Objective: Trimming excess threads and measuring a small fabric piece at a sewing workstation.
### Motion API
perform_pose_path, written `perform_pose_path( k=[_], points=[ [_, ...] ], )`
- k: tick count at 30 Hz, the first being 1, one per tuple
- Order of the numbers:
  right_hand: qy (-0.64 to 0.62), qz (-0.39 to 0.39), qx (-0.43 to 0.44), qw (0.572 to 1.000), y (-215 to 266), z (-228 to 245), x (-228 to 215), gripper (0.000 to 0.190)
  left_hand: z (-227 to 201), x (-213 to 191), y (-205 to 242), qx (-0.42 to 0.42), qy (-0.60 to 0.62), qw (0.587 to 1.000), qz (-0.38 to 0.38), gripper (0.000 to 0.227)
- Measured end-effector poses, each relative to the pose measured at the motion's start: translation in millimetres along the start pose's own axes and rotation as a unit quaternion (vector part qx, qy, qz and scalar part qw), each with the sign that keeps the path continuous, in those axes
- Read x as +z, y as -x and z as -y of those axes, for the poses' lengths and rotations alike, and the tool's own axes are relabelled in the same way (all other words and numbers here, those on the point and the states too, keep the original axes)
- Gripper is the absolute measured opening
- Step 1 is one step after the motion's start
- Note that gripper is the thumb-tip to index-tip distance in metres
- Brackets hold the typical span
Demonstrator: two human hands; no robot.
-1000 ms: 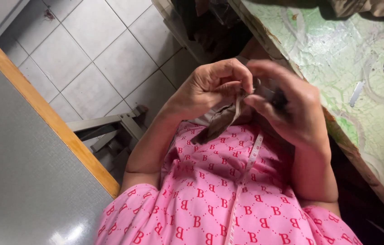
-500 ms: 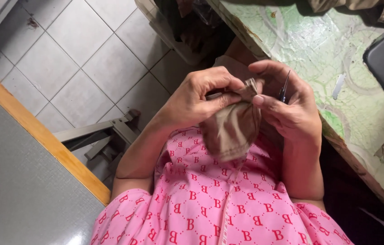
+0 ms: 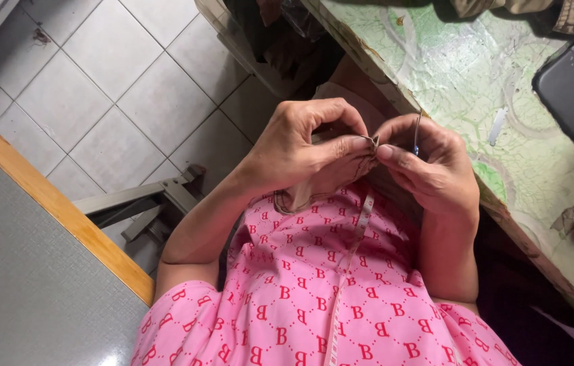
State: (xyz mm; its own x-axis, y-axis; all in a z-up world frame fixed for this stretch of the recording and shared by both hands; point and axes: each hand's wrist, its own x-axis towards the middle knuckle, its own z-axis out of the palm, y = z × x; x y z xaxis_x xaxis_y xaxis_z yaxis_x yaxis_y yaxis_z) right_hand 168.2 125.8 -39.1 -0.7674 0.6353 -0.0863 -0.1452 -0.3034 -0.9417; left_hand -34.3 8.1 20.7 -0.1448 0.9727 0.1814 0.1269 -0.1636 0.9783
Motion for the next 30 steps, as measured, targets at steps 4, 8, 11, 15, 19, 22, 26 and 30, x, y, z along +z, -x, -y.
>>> perform_pose_path(
  k=[4, 8, 11, 15, 19, 22, 26, 30],
  points=[
    [0.049, 0.022, -0.038, 0.998, 0.1, -0.3, -3.3, 0.016, -1.1, 1.8, -1.5, 0.002, -0.020, 1.000, -0.016, 0.004],
    [0.052, 0.028, -0.060, 0.996, -1.5, 13.4, 11.7, 0.014, -5.8, 7.4, 0.0, -0.022, 0.011, 1.000, -0.012, 0.003],
    [-0.054, 0.008, -0.040, 0.998, 2.6, 21.2, 11.8, 0.012, 3.6, -0.8, -2.7, -0.027, 0.042, 0.998, 0.046, 0.005],
    [-0.066, -0.012, -0.054, 0.996, 9.8, 26.6, -1.2, 0.016, 7.1, -6.5, -2.0, -0.054, 0.058, 0.995, 0.066, 0.007],
    [0.061, 0.025, -0.045, 0.997, 12.9, 38.1, 13.1, 0.037, -7.8, 0.2, -5.9, -0.062, 0.064, 0.991, 0.103, 0.005],
    [0.062, 0.056, -0.032, 0.996, 12.9, 34.7, 10.9, 0.033, -1.7, 5.3, -3.9, -0.056, 0.063, 0.989, 0.121, 0.006],
    [-0.096, 0.062, -0.060, 0.992, 10.3, 10.0, -8.6, 0.019, 1.5, -2.8, -1.5, -0.035, 0.044, 0.991, 0.124, 0.005],
    [-0.009, 0.048, -0.076, 0.996, 7.5, 17.1, -7.2, 0.027, -4.3, -5.1, -1.7, -0.057, 0.050, 0.991, 0.111, 0.006]
  ],
)
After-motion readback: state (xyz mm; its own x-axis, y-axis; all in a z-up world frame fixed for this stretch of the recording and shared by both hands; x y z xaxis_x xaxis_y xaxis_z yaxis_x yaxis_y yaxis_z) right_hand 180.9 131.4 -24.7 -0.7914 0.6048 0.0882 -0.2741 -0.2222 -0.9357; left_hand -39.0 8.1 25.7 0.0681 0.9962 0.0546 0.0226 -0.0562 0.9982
